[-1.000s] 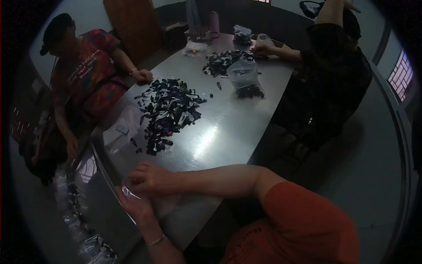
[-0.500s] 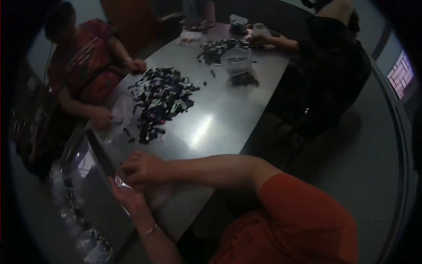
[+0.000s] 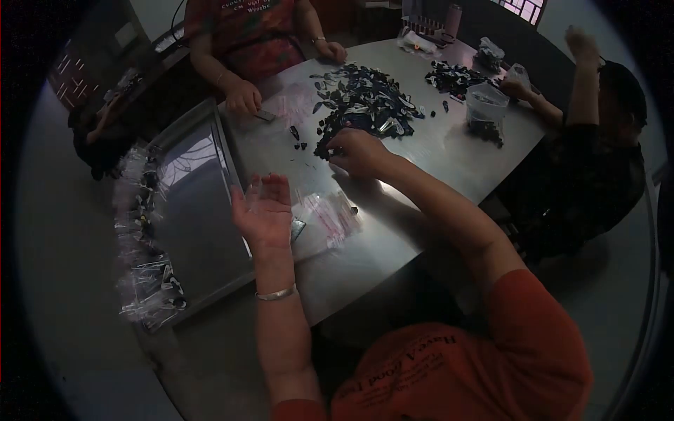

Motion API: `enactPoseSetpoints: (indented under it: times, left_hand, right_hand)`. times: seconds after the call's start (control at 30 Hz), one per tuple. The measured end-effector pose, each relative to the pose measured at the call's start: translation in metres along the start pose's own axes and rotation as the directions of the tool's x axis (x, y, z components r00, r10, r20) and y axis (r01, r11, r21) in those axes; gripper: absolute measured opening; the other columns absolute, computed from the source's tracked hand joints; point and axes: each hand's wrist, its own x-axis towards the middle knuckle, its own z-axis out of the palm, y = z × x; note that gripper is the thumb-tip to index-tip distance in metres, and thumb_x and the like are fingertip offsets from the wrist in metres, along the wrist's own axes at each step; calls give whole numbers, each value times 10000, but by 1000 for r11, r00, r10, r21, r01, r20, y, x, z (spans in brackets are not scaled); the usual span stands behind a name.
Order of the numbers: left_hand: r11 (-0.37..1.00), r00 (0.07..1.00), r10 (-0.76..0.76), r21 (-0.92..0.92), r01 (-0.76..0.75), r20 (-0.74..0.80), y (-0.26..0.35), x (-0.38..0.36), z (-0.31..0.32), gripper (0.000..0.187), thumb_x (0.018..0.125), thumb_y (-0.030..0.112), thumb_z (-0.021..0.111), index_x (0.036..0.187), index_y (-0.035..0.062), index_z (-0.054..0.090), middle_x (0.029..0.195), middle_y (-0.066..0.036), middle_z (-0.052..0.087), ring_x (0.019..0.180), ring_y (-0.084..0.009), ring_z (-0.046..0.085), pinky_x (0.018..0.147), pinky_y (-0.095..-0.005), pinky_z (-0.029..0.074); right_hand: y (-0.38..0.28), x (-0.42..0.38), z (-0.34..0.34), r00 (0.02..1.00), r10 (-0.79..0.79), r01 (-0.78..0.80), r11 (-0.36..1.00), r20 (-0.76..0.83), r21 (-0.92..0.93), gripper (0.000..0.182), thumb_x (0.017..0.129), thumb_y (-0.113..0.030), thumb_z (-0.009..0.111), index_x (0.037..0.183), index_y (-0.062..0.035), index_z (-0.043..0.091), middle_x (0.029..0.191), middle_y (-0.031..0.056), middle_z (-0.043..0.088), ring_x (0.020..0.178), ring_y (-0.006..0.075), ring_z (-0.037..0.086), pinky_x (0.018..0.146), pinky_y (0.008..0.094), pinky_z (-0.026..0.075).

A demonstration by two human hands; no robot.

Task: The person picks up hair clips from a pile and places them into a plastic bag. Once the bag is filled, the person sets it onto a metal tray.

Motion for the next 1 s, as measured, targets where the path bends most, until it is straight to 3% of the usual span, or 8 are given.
enactPoseSetpoints:
  times: [0.07, 0.2, 0.27, 0.33, 0.43, 0.6, 0.83, 1.0]
  left_hand:
    - [999, 993, 33, -6, -32, 116, 6, -3, 6, 431, 876, 398, 553, 951, -25, 585, 896, -172, 602, 880, -287, 578, 888, -432, 480]
    - [995, 989, 99, -34, -95, 110, 14, 1, 0, 446, 872, 403, 556, 986, -28, 565, 917, -175, 592, 889, -282, 573, 887, -427, 480]
    - [993, 996, 65, -100, -58, 67, 15, 4, -3, 454, 868, 413, 557, 979, -27, 563, 927, -179, 588, 899, -278, 569, 887, -425, 481]
    - [993, 996, 70, -102, -64, 63, 17, 2, -1, 457, 868, 416, 555, 975, -28, 563, 927, -180, 587, 900, -276, 570, 887, -423, 481]
    - [992, 996, 80, -102, -76, 39, 20, 0, 3, 452, 869, 413, 552, 965, -28, 565, 921, -179, 589, 898, -274, 571, 889, -422, 481]
    - [993, 996, 93, -74, -92, 15, 17, 1, -1, 421, 870, 395, 555, 949, -18, 572, 892, -166, 605, 883, -288, 583, 893, -432, 476]
    - [996, 997, 79, -34, -80, -20, -8, 0, -3, 452, 864, 406, 539, 926, -42, 565, 953, -202, 588, 951, -344, 563, 922, -470, 447]
    - [997, 999, 43, -60, -44, -10, -1, 0, -3, 513, 876, 437, 489, 958, -63, 566, 982, -199, 595, 991, -346, 563, 921, -444, 463]
  right_hand:
    - [-4, 0, 0, 999, 38, -33, 971, 15, -238, 365, 699, -274, 695, 1021, -104, 661, 1008, 135, 600, 940, 303, 592, 773, 396, 494]
    - [-5, 12, 17, 994, 93, -104, 958, -55, -267, 447, 672, -347, 722, 1050, -122, 641, 1037, 134, 550, 981, 312, 556, 785, 411, 482]
    - [-3, 20, 30, 990, -46, -4, 938, -135, -346, 505, 648, -402, 741, 1063, -132, 635, 1033, 144, 538, 974, 318, 539, 795, 414, 469]
    - [-2, 21, 46, 967, -132, 42, 926, -219, -375, 398, 669, -375, 717, 986, -142, 665, 982, 114, 555, 951, 299, 534, 784, 411, 459]
    - [10, 27, 54, 964, -263, 203, 833, -46, -515, 150, 696, -262, 640, 774, -143, 687, 845, 62, 572, 891, 259, 533, 717, 400, 461]
    - [7, 17, 35, 996, -83, 69, 954, -36, -291, 107, 727, -174, 587, 775, -129, 672, 851, 93, 570, 903, 293, 532, 706, 403, 481]
    - [9, 22, 36, 991, -108, 82, 956, -77, -283, 133, 742, -204, 627, 841, -143, 692, 855, 66, 583, 886, 258, 556, 719, 381, 497]
    - [13, 19, 30, 981, -175, 148, 953, -81, -263, 240, 737, -219, 659, 935, -85, 679, 1001, 107, 606, 966, 288, 574, 891, 421, 428]
